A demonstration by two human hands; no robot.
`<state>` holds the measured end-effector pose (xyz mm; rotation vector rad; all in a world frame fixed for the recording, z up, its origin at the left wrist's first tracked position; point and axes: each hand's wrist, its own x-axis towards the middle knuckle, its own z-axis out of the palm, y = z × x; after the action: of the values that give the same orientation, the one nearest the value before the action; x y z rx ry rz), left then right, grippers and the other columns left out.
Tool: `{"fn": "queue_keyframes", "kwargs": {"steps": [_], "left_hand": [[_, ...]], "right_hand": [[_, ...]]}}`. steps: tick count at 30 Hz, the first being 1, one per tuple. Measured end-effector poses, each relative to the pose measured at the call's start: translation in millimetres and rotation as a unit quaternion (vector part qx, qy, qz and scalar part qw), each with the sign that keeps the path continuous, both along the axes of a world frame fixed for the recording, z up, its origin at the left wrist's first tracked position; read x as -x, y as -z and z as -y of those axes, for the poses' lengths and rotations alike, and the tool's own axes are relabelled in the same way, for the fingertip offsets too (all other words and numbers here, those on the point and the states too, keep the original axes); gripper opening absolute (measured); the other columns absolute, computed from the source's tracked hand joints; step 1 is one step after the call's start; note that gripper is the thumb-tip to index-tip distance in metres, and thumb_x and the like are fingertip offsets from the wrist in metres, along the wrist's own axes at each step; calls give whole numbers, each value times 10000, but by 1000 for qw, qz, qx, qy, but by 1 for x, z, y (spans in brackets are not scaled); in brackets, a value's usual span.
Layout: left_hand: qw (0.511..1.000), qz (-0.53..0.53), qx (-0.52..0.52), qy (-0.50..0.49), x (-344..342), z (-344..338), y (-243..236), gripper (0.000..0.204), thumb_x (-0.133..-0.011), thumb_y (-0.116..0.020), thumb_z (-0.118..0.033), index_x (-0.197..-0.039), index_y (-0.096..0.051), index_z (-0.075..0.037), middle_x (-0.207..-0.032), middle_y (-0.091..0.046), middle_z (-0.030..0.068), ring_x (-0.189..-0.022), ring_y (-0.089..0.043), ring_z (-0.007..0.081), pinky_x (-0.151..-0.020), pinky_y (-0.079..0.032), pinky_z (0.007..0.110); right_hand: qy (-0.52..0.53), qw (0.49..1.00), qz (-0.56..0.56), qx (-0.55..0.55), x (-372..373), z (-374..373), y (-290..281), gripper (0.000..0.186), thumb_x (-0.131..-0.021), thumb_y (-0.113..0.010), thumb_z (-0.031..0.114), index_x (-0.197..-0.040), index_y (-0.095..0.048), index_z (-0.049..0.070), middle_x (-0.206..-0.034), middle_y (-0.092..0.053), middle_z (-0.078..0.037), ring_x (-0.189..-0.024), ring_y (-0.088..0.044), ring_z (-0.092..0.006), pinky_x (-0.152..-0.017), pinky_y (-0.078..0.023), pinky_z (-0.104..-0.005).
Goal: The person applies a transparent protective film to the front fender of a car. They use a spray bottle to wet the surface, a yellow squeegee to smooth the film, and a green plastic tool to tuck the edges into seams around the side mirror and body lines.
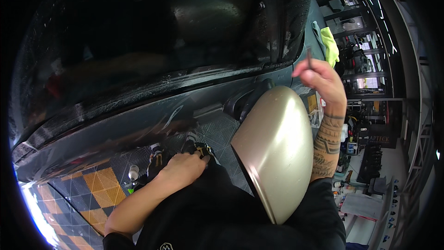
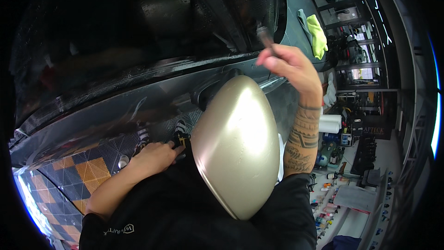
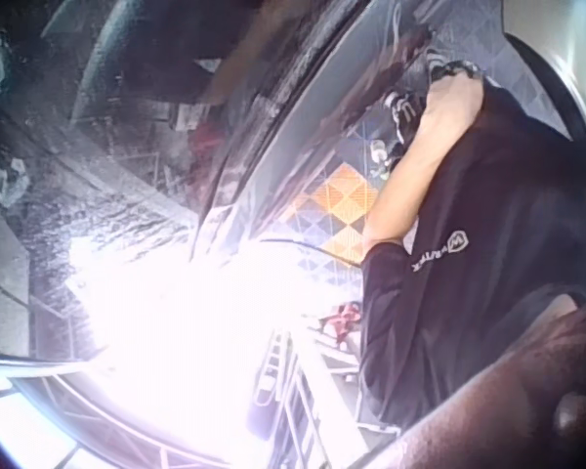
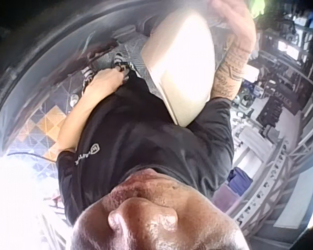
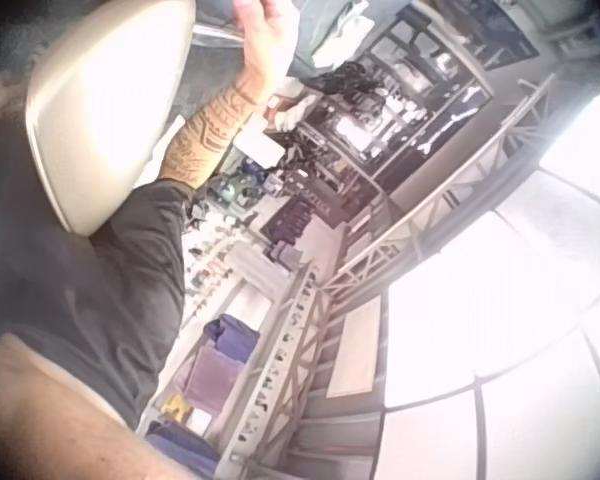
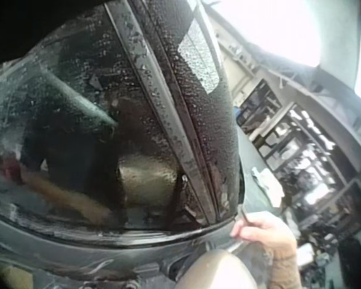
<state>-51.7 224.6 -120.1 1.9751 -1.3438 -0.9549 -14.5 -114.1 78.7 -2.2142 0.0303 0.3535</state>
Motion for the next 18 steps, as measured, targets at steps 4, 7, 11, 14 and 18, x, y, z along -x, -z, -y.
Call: {"fn": "queue_keyframes", "kwargs": {"steps": [4,7,11,14,18], "left_hand": [[998,-59,17,15,-4,-52,-8,389,-883,-627,-230,-1218,-593,-36,-1093,-646,183,-973,-644,352,-801,-527,428],[980,-185,-58,-54,-8,-117,-7,309,-870,-643,-236,-1086,-658,-16,-966,-698,173,-927,-659,355,-841,-516,427],[919,-51,-251,-301,41,-221,53,135,-784,-612,-85,-858,-716,-42,-836,-691,188,-828,-673,351,-744,-531,420],[841,22,-314,-441,96,-260,85,110,-799,-603,-59,-845,-696,-21,-786,-683,196,-767,-691,313,-713,-529,413],[803,-85,-194,-557,157,-234,89,144,-823,-602,-76,-906,-679,13,-664,-661,157,-617,-685,253,-685,-542,381]], "right_hand": [[215,966,124,-72,66,-4,-12,386,-924,-556,202,-1193,-562,-75,-764,-464,31,-656,-393,-43,-560,-301,-185],[260,935,228,-75,123,8,-35,456,-887,-581,160,-1228,-520,-137,-816,-494,4,-666,-397,-50,-569,-315,-181],[176,928,313,-95,165,11,-55,434,-911,-556,116,-1240,-460,-150,-925,-539,-110,-704,-441,-106,-572,-352,-197],[71,940,333,2,178,-10,-57,327,-945,-528,96,-1167,-507,-143,-886,-551,-149,-682,-450,-132,-547,-359,-203],[-146,908,378,110,195,-21,-53,265,-918,-564,72,-1135,-578,-80,-787,-550,-195,-604,-459,-159,-428,-328,-202]]}}
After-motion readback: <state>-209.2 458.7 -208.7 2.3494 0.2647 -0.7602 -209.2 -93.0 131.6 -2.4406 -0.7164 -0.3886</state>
